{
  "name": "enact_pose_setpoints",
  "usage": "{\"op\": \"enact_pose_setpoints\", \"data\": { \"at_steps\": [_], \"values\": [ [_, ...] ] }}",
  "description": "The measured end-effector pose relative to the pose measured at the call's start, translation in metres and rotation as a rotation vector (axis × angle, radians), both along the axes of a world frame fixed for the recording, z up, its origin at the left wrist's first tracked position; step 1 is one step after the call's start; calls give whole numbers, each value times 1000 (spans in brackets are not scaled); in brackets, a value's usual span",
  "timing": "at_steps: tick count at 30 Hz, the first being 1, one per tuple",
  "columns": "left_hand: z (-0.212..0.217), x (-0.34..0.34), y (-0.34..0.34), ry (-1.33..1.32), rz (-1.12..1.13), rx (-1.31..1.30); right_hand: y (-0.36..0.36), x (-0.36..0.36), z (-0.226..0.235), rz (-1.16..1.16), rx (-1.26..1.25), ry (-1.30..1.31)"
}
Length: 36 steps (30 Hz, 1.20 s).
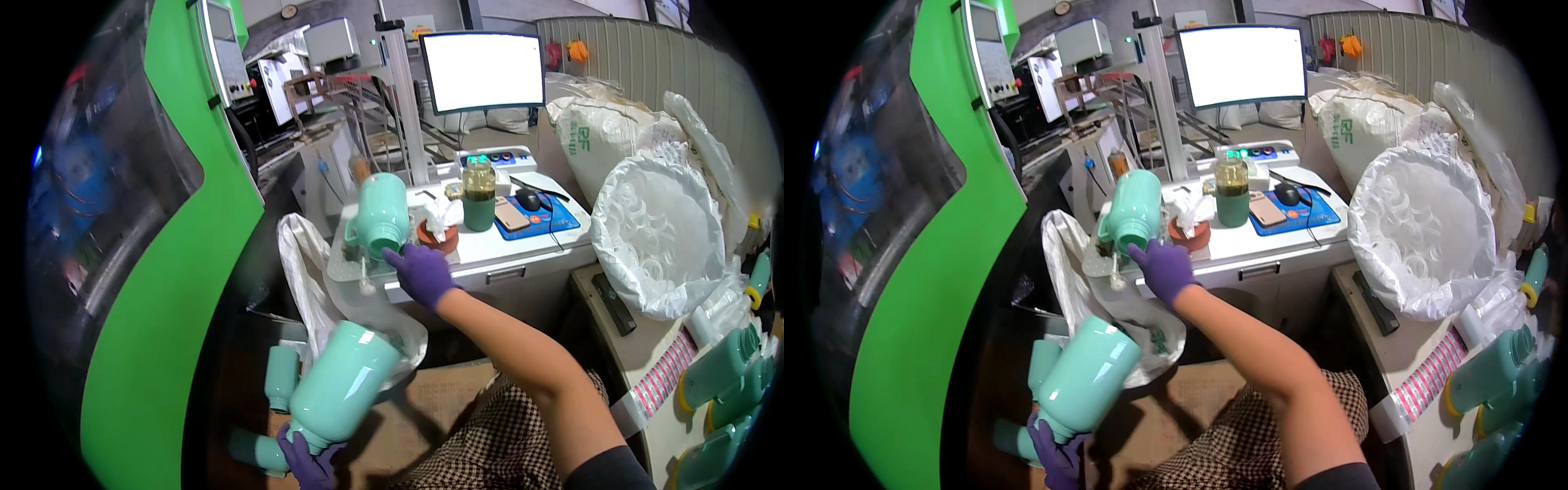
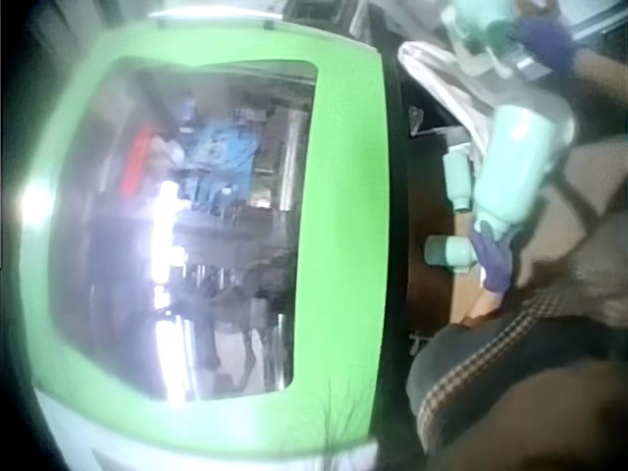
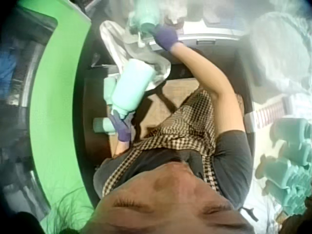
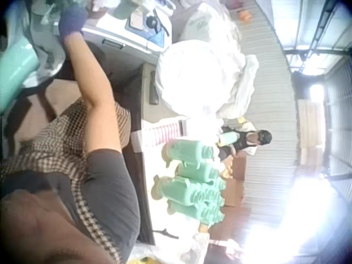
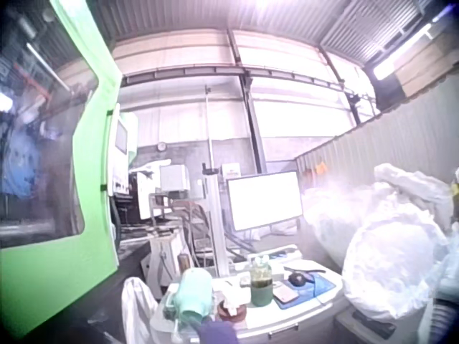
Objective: The person sits on the floor and assembles teal plastic containers by inserting green rings into the necks and screwing on yellow lids. They handle the containers one at a time, placing finished units on a nearby table.
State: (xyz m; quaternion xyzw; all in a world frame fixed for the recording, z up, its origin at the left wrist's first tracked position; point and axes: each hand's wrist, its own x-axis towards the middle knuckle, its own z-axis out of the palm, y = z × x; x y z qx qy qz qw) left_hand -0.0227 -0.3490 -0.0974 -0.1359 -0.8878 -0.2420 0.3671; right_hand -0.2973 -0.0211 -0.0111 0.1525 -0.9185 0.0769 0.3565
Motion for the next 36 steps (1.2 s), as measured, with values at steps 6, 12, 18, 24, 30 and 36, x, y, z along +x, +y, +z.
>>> {"op": "enact_pose_setpoints", "data": {
  "at_steps": [6,12,18,24,30,36],
  "values": [
    [35,-55,-1,261,156,-136,27,-33,-11,-44,12,104],
    [46,-140,46,234,-247,653,83,252,4,343,-127,276],
    [54,-275,158,294,-354,202,147,485,-33,44,-675,-24],
    [48,-344,238,242,-151,48,136,542,-24,-137,-660,-22],
    [57,-365,212,123,-132,-34,141,526,-52,-185,-945,-165],
    [84,-349,199,-11,-146,-140,109,486,-7,-141,-618,-56]
  ]
}}
